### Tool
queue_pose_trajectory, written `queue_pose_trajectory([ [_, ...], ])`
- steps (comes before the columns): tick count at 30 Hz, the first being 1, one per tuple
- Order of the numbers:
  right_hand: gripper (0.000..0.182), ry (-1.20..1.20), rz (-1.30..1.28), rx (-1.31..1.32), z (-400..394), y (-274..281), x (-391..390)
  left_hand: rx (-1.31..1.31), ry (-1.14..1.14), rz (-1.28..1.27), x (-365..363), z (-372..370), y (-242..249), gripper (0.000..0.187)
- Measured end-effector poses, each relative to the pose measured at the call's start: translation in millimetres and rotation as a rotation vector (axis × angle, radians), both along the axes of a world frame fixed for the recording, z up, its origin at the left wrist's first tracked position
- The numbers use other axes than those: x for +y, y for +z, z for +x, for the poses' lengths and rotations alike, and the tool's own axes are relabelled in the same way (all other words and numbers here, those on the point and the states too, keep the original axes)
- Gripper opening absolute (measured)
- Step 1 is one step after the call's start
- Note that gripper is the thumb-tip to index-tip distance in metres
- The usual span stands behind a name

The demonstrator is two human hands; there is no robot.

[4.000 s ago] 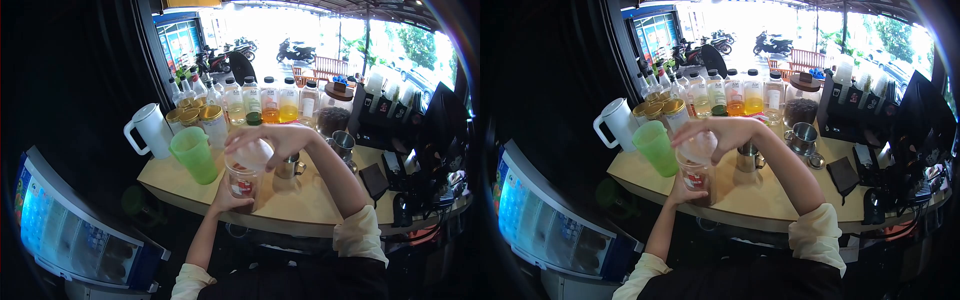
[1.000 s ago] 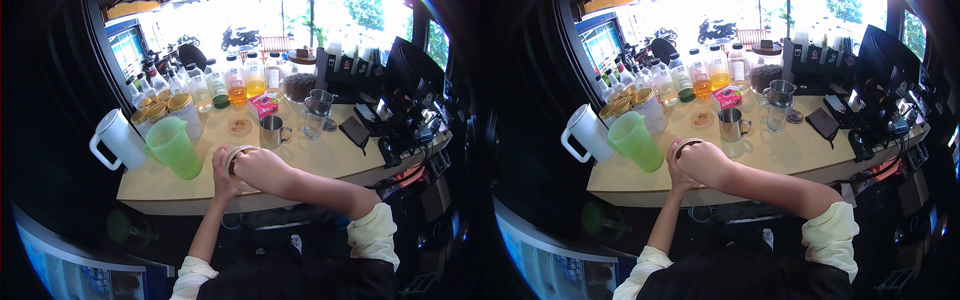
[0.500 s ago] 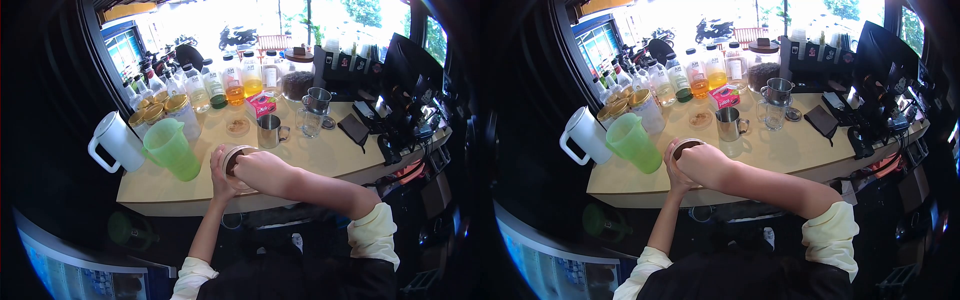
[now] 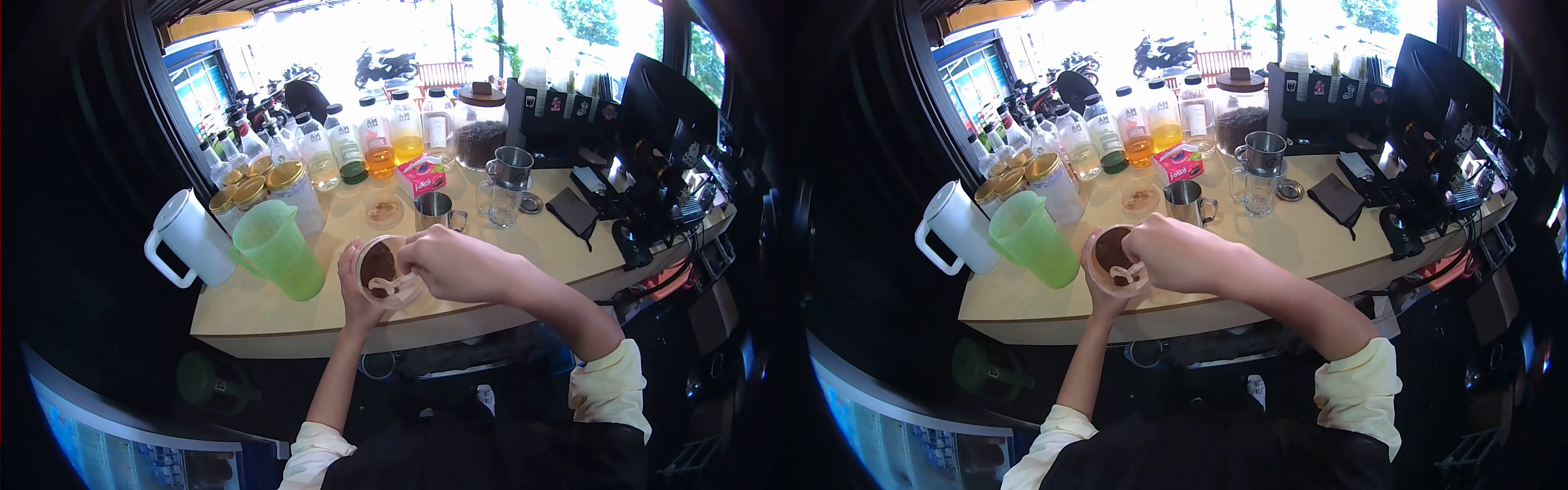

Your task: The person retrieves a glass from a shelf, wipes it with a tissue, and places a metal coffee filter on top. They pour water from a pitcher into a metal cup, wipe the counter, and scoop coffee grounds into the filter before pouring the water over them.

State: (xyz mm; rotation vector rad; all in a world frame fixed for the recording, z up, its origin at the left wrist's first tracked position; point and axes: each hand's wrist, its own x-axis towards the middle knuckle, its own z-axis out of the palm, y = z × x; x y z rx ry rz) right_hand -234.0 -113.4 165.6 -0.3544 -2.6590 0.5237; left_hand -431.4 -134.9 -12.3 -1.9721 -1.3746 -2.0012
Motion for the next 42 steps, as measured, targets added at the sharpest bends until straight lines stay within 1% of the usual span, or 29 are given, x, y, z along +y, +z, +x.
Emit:
queue_pose_trajectory([
  [1, 0.013, -0.001, 0.002, 0.001, 2.9, 4.1, 1.6, 0.001, -0.001, 0.002, 1.6, 1.0, 1.2, 0.108],
  [3, 0.016, -0.079, -0.132, -0.021, 9.2, 14.6, 5.2, -0.002, 0.098, -0.065, 6.0, 3.3, 4.1, 0.105],
  [4, 0.019, -0.127, -0.213, -0.044, 12.5, 20.7, 6.2, 0.000, 0.097, -0.062, 5.3, 5.9, 11.5, 0.105],
  [5, 0.019, -0.128, -0.211, -0.042, 14.3, 17.5, 13.8, 0.030, 0.130, -0.103, 3.0, 7.9, 18.6, 0.103],
  [7, 0.017, -0.112, -0.332, 0.084, 17.6, 8.2, 32.1, 0.061, 0.162, -0.140, -0.5, 12.8, 30.6, 0.100],
  [8, 0.018, -0.137, -0.438, 0.040, 21.8, 11.3, 36.6, 0.062, 0.176, -0.138, -0.9, 15.4, 34.2, 0.099],
  [9, 0.018, -0.139, -0.435, 0.041, 24.5, 11.4, 41.9, 0.062, 0.190, -0.135, -1.4, 17.9, 37.7, 0.098],
  [12, 0.015, -0.096, -0.798, 0.104, 30.0, 2.3, 60.7, 0.112, 0.238, -0.140, -4.5, 23.3, 46.8, 0.097],
  [13, 0.015, -0.096, -0.796, 0.104, 32.2, 0.9, 63.8, 0.112, 0.238, -0.138, -4.5, 24.1, 47.4, 0.097],
  [15, 0.015, -0.102, -0.878, 0.150, 35.9, -1.3, 68.7, 0.111, 0.248, -0.155, -4.8, 25.5, 47.9, 0.097],
  [18, 0.014, -0.117, -0.865, 0.160, 39.7, -5.1, 76.1, 0.128, 0.280, -0.189, -6.1, 27.8, 51.1, 0.097],
  [25, 0.013, -0.090, -0.816, 0.137, 48.9, 1.2, 80.2, 0.079, 0.271, -0.163, -1.5, 34.9, 53.3, 0.098],
  [28, 0.014, -0.086, -0.810, 0.127, 53.7, 4.1, 82.2, 0.116, 0.308, -0.162, 2.2, 39.0, 55.0, 0.098],
  [30, 0.013, -0.053, -0.869, 0.169, 59.4, 4.4, 87.9, 0.116, 0.317, -0.151, 3.8, 44.9, 58.0, 0.099],
  [34, 0.010, -0.068, -0.865, 0.227, 78.3, 14.2, 103.9, 0.131, 0.324, -0.142, 7.2, 58.8, 61.6, 0.099],
  [38, 0.008, -0.100, -0.867, 0.284, 102.6, 32.3, 123.2, 0.089, 0.302, -0.179, 15.5, 76.9, 67.5, 0.100],
  [42, 0.010, -0.101, -0.880, 0.351, 130.3, 49.7, 149.0, 0.058, 0.304, -0.179, 27.3, 101.0, 78.8, 0.100],
])
